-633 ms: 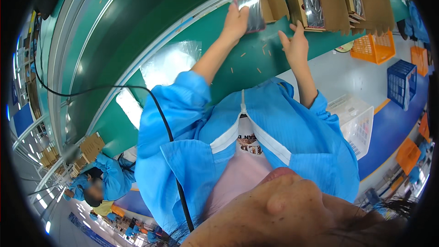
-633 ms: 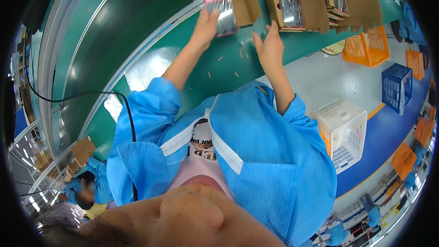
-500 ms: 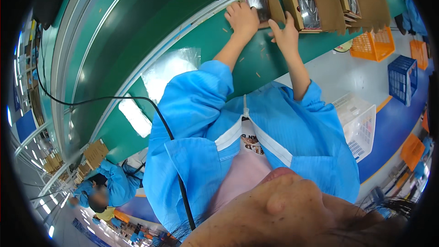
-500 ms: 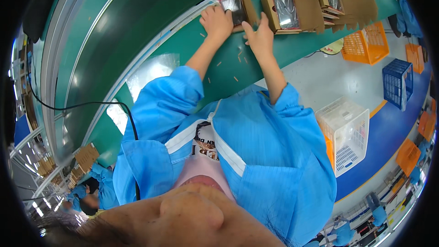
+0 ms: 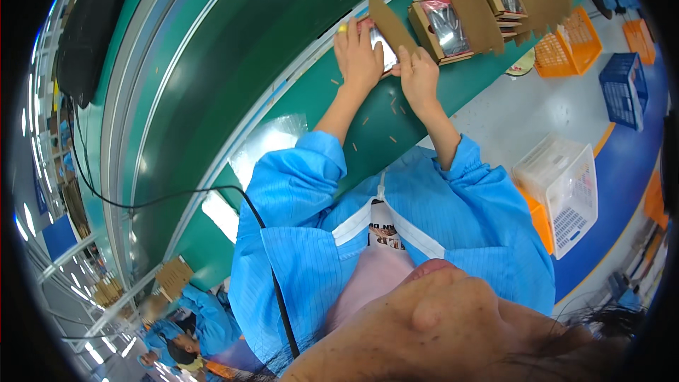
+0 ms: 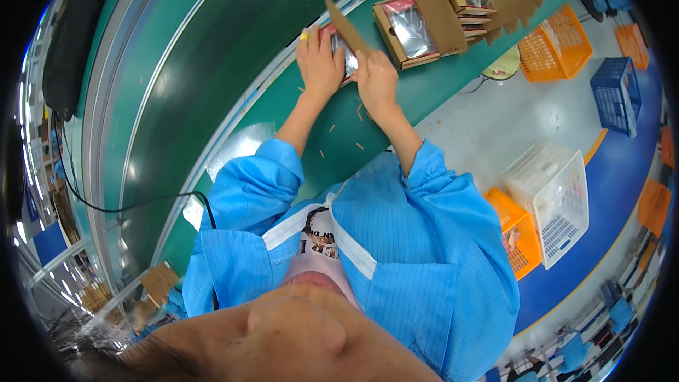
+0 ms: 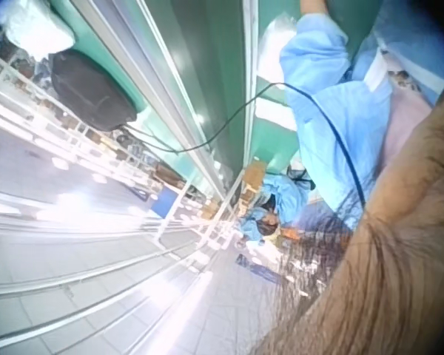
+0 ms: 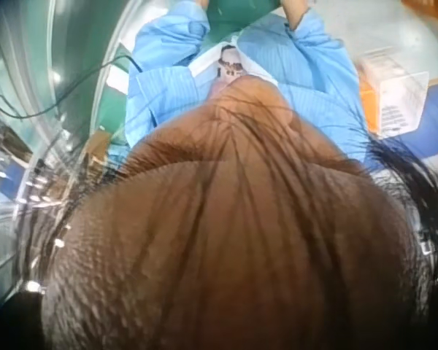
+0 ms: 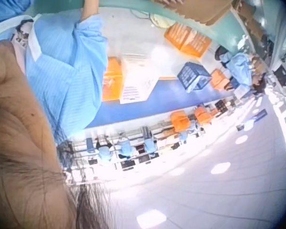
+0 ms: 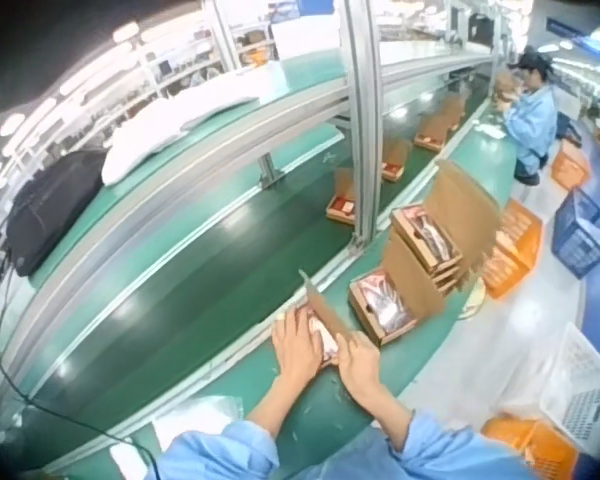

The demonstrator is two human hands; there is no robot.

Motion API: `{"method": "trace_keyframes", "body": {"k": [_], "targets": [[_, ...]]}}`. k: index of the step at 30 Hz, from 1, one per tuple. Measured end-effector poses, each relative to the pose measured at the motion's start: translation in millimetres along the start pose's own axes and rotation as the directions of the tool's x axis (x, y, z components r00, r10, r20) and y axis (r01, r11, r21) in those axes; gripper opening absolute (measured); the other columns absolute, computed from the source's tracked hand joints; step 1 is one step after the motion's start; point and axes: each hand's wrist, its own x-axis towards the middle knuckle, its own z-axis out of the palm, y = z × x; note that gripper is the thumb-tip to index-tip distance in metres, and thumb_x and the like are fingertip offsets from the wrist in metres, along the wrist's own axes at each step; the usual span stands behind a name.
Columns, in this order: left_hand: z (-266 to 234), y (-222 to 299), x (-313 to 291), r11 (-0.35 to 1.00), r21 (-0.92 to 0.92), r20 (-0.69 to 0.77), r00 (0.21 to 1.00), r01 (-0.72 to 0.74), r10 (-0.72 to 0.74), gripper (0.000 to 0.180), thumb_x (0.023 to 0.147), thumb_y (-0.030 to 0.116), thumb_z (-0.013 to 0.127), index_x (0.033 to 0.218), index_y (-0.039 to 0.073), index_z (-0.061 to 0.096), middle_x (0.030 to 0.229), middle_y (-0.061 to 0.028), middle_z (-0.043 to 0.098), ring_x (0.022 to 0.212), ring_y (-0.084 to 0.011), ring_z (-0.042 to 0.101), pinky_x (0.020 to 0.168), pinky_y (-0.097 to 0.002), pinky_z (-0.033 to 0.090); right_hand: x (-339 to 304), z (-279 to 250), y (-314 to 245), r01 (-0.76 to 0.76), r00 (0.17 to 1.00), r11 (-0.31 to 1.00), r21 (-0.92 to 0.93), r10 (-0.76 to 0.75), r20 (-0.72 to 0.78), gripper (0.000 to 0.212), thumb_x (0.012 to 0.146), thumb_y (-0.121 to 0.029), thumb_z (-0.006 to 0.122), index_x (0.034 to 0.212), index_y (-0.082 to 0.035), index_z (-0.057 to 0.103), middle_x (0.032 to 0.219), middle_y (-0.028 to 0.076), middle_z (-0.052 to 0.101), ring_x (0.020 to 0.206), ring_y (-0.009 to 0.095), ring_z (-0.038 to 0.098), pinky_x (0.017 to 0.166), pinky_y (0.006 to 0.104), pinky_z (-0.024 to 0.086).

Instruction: Packing mobile phones into protective plastic sleeves and then into cardboard boxes on an assembly line.

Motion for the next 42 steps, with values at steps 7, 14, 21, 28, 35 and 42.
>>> {"method": "trace_keyframes", "body": {"k": [7, 14, 21, 28, 35, 42], "targets": [[-34.3, 52.8, 50.1, 0.932, -0.353, -0.264, 0.965, -0.087, -0.009, 0.047, 0.097, 0.028, 0.034, 0.131, -0.003, 0.042, 0.141, -0.0245, 0.033, 0.131, -0.0416, 0.026, 0.108, -0.049, 0.019, 13.2, -82.0, -48.3, 0.014, 0.992, 0.989, -0.145, -0.032, -0.119, 0.03, 0.094, -0.02, 0.053, 0.084, 0.007, 0.059, 0.075, 0.013, 0.059, 0.055, 0.017, 0.065, 0.049, 0.0281, 0.049], [45.6, 10.0, 101.6, 0.636, -0.72, 0.134, 0.955, 0.279, -0.266, 0.075, 0.096, 0.057, 0.017, 0.135, -0.003, 0.039, 0.138, -0.0197, 0.04, 0.131, -0.0308, 0.031, 0.11, -0.039, 0.02, -21.3, -118.3, -5.7, -0.336, 0.932, 0.846, -0.413, 0.362, -0.017, 0.04, 0.089, -0.032, 0.06, 0.1, 0.005, 0.053, 0.085, 0.022, 0.062, 0.078, 0.034, 0.064, 0.065, 0.0405, 0.049], [101.0, -5.9, 134.0, 0.336, -0.68, 0.672, 0.738, 0.651, -0.07, 0.097, 0.082, 0.078, 0.024, 0.131, -0.002, 0.047, 0.136, -0.0162, 0.045, 0.129, -0.0271, 0.035, 0.111, -0.0382, 0.016, 2.7, -75.3, 31.9, -0.403, 0.85, 0.522, 0.751, 0.518, 0.097, 0.076, 0.091, -0.035, 0.059, 0.142, -0.002, 0.014, 0.142, 0.012, 0.03, 0.126, 0.021, 0.036, 0.103, 0.0329, 0.028], [38.4, -11.4, 103.1, 0.269, -0.581, 0.746, 0.635, 0.768, -0.202, 0.092, 0.08, 0.079, 0.032, 0.125, 0.002, 0.055, 0.124, -0.0114, 0.057, 0.121, -0.0235, 0.045, 0.107, -0.0353, 0.025, 6.5, 3.4, 30.4, -0.204, 0.893, 0.794, 0.572, 0.39, -0.222, 0.071, 0.089, -0.021, 0.06, 0.141, -0.003, 0.016, 0.139, 0.014, 0.032, 0.126, 0.021, 0.035, 0.107, 0.0333, 0.024], [-99.8, -199.0, 64.9, 0.111, -0.765, 0.551, 0.733, 0.635, -0.4, 0.083, 0.085, 0.073, 0.033, 0.122, 0.002, 0.057, 0.112, -0.0111, 0.064, 0.11, -0.0209, 0.055, 0.101, -0.0369, 0.033, 9.5, 176.5, -23.8, -0.2, 0.973, 0.867, 0.456, 0.229, -0.008, 0.056, 0.082, -0.021, 0.068, 0.123, 0.001, 0.038, 0.119, 0.015, 0.051, 0.111, 0.022, 0.049, 0.096, 0.0333, 0.038], [-198.0, -422.4, 18.0, -0.135, -0.844, 0.498, 0.663, 0.519, -0.559, 0.063, 0.093, 0.055, 0.035, 0.126, 0.004, 0.051, 0.12, -0.0129, 0.059, 0.107, -0.0281, 0.057, 0.098, -0.0414, 0.042, -1.9, 356.5, -102.4, -0.462, 0.873, 0.853, 0.241, 0.389, 0.296, 0.115, 0.072, -0.058, 0.065, 0.138, 0.016, 0.007, 0.144, 0.036, 0.012, 0.132, 0.05, 0.02, 0.108, 0.0486, 0.021]]}}
